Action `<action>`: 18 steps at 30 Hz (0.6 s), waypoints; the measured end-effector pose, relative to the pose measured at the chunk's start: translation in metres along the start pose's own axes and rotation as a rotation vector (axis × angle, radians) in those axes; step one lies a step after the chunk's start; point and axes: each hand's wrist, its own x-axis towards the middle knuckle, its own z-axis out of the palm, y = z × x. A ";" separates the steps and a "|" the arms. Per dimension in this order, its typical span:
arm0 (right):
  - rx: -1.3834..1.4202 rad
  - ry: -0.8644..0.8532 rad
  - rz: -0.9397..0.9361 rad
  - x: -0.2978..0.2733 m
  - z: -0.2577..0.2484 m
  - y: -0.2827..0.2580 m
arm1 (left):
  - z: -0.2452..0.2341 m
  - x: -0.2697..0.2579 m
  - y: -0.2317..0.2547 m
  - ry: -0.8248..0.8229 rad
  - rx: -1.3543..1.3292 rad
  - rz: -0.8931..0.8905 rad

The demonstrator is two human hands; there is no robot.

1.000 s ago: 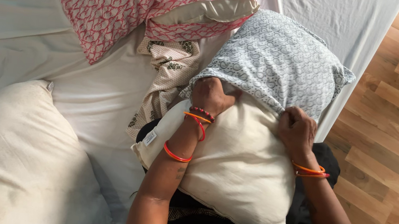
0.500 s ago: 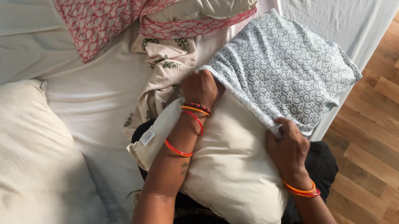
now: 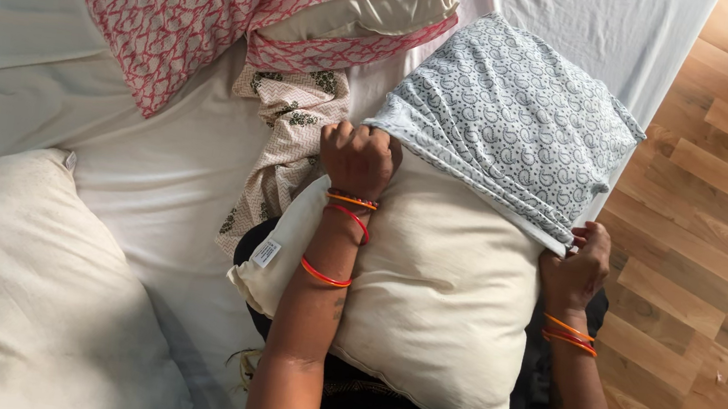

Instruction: The person puts a pillow into a pillowcase on a bed and then begins to fold another pillowcase.

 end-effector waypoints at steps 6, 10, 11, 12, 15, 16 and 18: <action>0.542 -0.005 0.205 -0.004 0.010 0.035 | -0.021 0.022 0.022 -0.068 0.027 0.029; 0.742 0.029 0.280 0.007 0.022 0.057 | 0.002 0.025 0.013 -0.022 0.009 0.146; 0.766 0.032 0.281 0.009 0.027 0.063 | 0.018 0.022 0.006 -0.013 0.019 0.188; 0.737 0.003 0.287 0.010 0.033 0.070 | 0.037 0.015 -0.002 -0.180 -0.041 0.115; 0.743 -0.055 0.360 0.011 0.054 0.095 | 0.086 -0.018 -0.024 -0.478 -0.168 -0.065; 0.802 -0.058 0.425 0.011 0.061 0.100 | 0.093 -0.028 -0.028 -0.450 -0.177 -0.100; 0.845 -0.070 0.492 0.008 0.066 0.107 | 0.095 -0.036 -0.030 -0.367 -0.232 -0.115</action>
